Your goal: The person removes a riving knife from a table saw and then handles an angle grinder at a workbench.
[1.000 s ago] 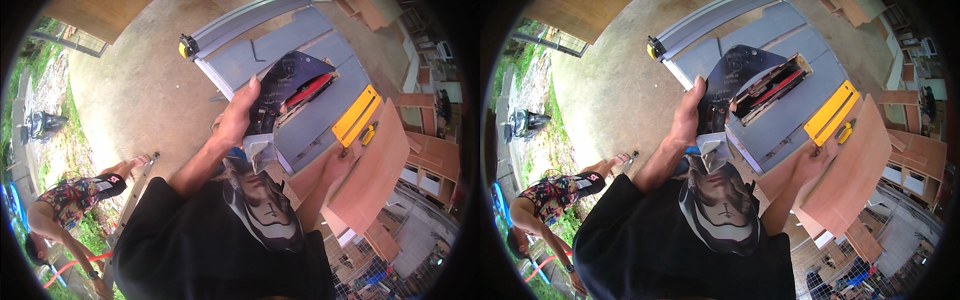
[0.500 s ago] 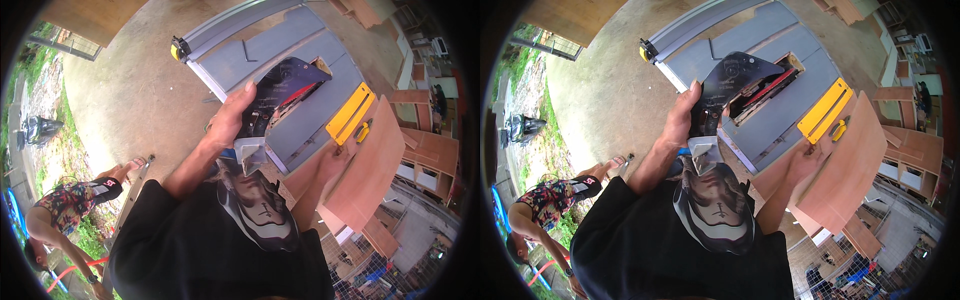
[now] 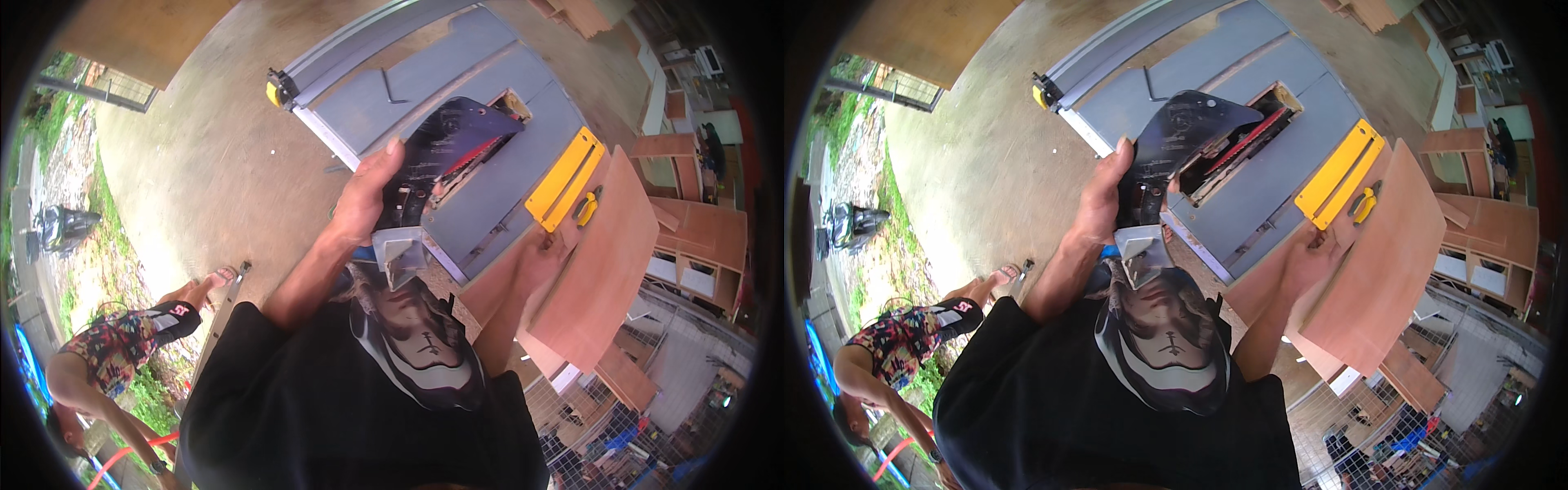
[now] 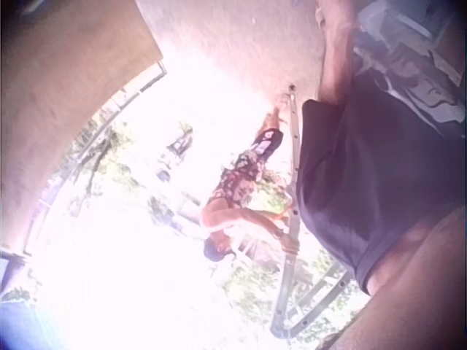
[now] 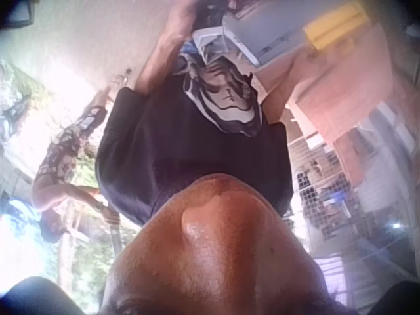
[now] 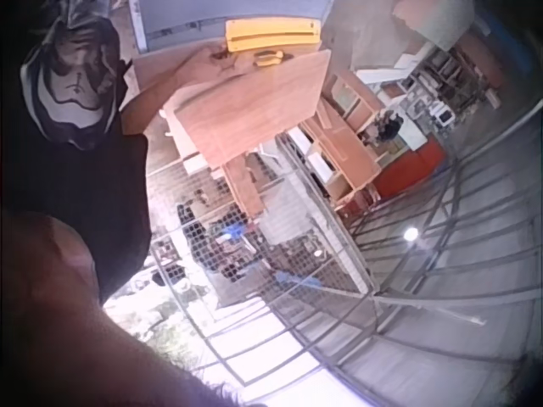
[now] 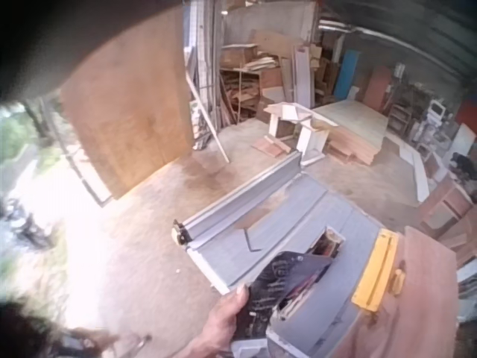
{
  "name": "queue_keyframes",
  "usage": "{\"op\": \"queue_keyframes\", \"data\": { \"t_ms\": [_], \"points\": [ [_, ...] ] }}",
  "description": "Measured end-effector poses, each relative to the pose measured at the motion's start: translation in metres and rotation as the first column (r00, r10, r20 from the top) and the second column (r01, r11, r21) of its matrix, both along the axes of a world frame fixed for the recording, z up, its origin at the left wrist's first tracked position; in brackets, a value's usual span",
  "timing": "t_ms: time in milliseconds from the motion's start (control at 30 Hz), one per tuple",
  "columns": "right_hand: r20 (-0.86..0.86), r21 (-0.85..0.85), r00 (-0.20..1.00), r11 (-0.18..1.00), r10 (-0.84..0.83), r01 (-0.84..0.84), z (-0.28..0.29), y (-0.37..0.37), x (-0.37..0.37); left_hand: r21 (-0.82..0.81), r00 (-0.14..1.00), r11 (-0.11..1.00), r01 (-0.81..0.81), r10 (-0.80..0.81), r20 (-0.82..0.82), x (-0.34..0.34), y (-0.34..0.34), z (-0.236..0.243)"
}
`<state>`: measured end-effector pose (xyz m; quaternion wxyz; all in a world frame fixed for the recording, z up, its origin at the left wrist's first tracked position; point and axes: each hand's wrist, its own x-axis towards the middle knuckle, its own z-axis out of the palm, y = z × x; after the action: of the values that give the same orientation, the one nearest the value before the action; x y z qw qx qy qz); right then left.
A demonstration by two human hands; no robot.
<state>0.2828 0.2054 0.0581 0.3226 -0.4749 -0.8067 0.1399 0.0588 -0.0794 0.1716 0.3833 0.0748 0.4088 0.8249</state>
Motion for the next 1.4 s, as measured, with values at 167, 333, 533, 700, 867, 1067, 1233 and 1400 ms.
{"op": "queue_keyframes", "data": {
  "t_ms": [167,333,533,700,867,1067,1233,1400],
  "points": [
    [0.152,0.315,0.988,0.948,0.004,-0.052,-0.001,0.012,0.006,-0.047,0.997,0.999,-0.006,0.009,0.075,0.004,0.0,-0.015],
    [-0.036,0.038,0.999,0.999,-0.015,0.017,0.003,0.008,0.002,-0.029,0.997,1.0,-0.006,0.008,0.074,0.0,-0.001,-0.021],
    [-0.114,-0.072,0.993,0.997,0.012,-0.02,-0.014,0.016,0.011,-0.11,0.993,0.993,-0.045,0.057,0.106,-0.004,-0.004,-0.023],
    [-0.057,0.008,0.997,0.998,0.06,-0.06,-0.017,0.02,0.017,-0.115,0.981,0.991,-0.072,0.092,0.172,-0.003,-0.017,-0.02],
    [-0.192,-0.107,0.978,0.989,0.084,-0.106,-0.031,0.023,0.02,-0.188,0.986,0.975,-0.123,0.142,0.092,-0.008,-0.03,-0.038],
    [0.033,-0.03,0.999,0.999,-0.028,0.029,-0.025,0.02,0.01,-0.258,0.967,0.946,-0.198,0.232,0.107,-0.028,-0.042,-0.054],
    [0.049,0.192,0.998,0.981,-0.039,0.029,-0.021,0.009,-0.012,-0.344,0.96,0.92,-0.189,0.246,0.131,-0.072,-0.064,-0.067],
    [-0.187,-0.314,0.982,0.945,0.032,-0.091,-0.011,-0.055,-0.119,-0.311,0.986,0.949,-0.042,0.089,0.138,-0.13,-0.078,-0.058]
  ]
}}
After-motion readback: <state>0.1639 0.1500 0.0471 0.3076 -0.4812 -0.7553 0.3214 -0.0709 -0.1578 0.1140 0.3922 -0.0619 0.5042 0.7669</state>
